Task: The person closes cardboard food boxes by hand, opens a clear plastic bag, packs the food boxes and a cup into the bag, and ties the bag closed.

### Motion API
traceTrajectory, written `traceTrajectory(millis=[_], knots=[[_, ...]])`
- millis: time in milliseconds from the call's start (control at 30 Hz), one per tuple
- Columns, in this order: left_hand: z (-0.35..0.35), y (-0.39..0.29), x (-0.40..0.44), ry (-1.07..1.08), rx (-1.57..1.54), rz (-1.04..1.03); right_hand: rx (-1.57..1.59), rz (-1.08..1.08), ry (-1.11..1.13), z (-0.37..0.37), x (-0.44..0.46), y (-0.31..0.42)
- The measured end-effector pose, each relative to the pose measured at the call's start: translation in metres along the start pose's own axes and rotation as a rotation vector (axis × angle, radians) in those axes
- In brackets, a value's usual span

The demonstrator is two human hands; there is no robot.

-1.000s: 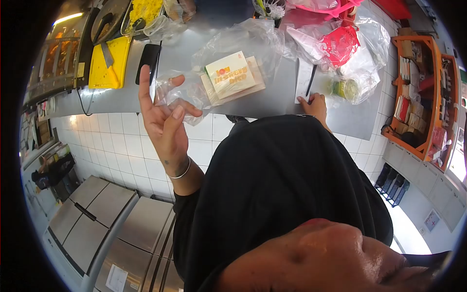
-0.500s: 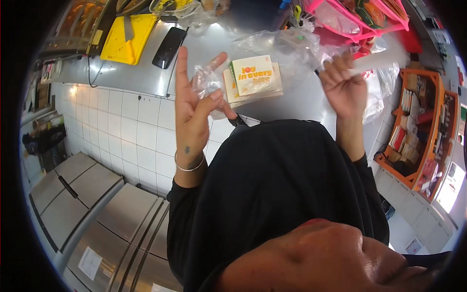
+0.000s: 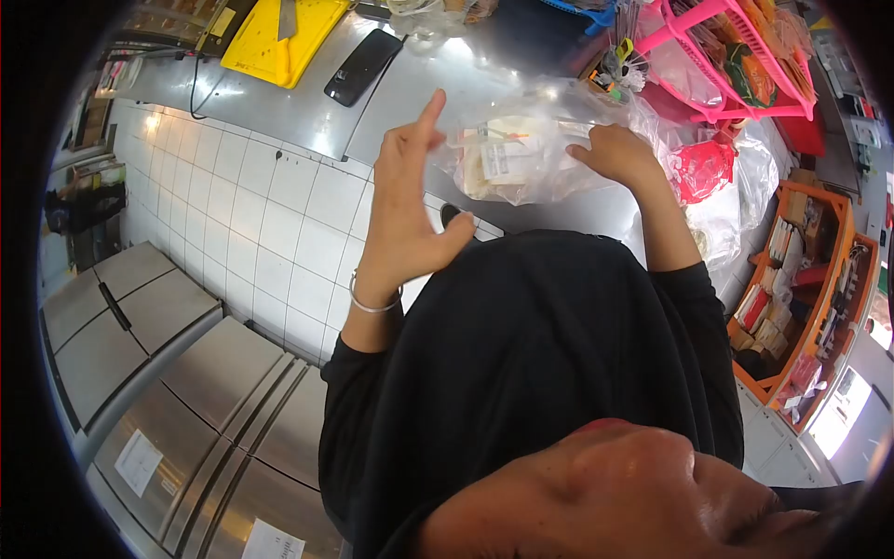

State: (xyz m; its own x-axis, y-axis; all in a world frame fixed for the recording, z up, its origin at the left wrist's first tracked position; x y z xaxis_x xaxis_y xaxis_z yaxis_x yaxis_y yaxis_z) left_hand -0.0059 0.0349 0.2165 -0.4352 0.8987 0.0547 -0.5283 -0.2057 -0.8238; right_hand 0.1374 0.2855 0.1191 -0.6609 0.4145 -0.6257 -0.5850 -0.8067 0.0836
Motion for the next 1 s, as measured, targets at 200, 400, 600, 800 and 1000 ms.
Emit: traceTrajectory(millis=[200,400,600,800,1000], knots=[[-0.076,0.031,0.046,-0.028,0.146,-0.229,0.031,0.062,-0.094,-0.005,0.009,0.014],[-0.101,0.047,0.058,-0.042,-0.392,-0.282,0.311,0.705,-0.542,0.022,-0.048,-0.004],[-0.087,0.047,0.045,-0.257,-0.530,-0.184,0.983,0.095,-0.841,0.081,0.013,-0.130],[-0.086,0.048,0.041,-0.289,-0.489,-0.161,0.308,0.100,-0.937,0.081,0.121,-0.132],[-0.079,0.052,0.031,-0.334,-0.463,-0.129,0.288,0.008,-0.893,0.080,0.120,-0.132]])
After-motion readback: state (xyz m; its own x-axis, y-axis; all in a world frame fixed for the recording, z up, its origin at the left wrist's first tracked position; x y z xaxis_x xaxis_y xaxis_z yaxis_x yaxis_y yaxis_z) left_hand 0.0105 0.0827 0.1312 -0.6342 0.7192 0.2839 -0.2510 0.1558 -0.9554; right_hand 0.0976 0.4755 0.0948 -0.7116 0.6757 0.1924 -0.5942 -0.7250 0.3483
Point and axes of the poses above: each hand's wrist, its own x-axis towards the middle knuckle, its own z-axis out of the back of the hand, y = z × x, the point moved 5 cm from there along x, towards the middle knuckle, and after that the axes turned 3 degrees about y, right-handed, at the moved point
